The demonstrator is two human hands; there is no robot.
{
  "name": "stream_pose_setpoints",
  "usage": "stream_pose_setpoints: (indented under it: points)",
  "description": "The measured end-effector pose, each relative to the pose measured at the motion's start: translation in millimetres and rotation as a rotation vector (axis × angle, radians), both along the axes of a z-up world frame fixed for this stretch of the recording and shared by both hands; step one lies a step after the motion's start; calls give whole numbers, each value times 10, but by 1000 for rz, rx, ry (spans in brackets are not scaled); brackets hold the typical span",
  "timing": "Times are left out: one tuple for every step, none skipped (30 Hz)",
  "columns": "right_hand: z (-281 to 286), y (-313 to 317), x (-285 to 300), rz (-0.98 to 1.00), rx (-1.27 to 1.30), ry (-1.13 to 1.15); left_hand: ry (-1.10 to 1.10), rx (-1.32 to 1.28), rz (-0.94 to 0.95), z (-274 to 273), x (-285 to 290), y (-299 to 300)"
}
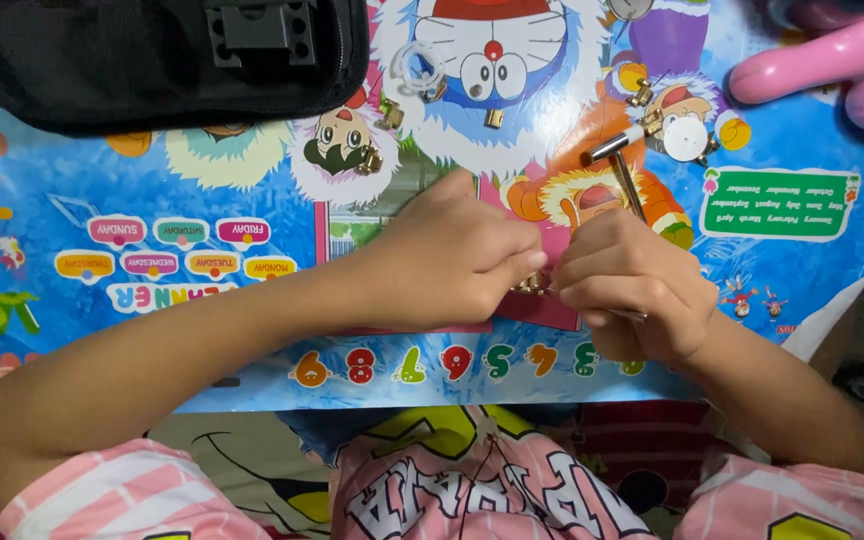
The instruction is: Adjusting a metal watch band by removing pins using a small hammer and a pin-punch tool on a repair mat.
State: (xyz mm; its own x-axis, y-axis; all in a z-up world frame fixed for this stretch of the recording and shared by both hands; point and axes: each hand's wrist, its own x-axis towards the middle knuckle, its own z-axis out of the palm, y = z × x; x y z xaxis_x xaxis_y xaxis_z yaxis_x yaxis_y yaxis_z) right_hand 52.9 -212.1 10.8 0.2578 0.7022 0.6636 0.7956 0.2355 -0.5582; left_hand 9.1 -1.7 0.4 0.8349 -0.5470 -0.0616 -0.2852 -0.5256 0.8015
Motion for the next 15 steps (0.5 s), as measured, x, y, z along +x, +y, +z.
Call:
stream_pose_setpoints:
  points:
    - [4,4,-12,2,-2,5,5,-2,2,-20,-3,-25]
    - [9,10,-15,12,-33,48,-7,33,-22,-36,3,-46]
    - [17,17,-17,23,-64,90,-20,68,-45,-50,9,-67]
    - [9,15,-25,24,-64,94,-15,67,-43,-49,8,-69]
    - [3,13,-33,17,-69,134,8,69,-26,-46,6,-72]
    - [-1,8,-38,9,-75,172,28,72,-8,-42,10,-77]
    - [-4,12,-47,10,-75,173,29,71,-7,-24,9,-76]
    - [-5,15,-53,-4,-78,176,75,77,-4,-4,15,-75]
    - [-4,18,-58,-18,-81,179,120,84,0,18,23,-75]
    - [-1,18,-46,-19,-81,178,119,84,-1,32,27,-76]
    - [3,18,-34,-3,-75,144,146,79,1,46,31,-77]
    - [6,19,-21,14,-69,110,172,74,4,61,37,-76]
    - [17,22,-20,13,-69,110,172,75,3,63,32,-74]
    - [28,24,-19,10,-70,95,170,65,18,62,25,-73]
    - [37,26,-18,8,-72,81,169,55,32,61,19,-72]
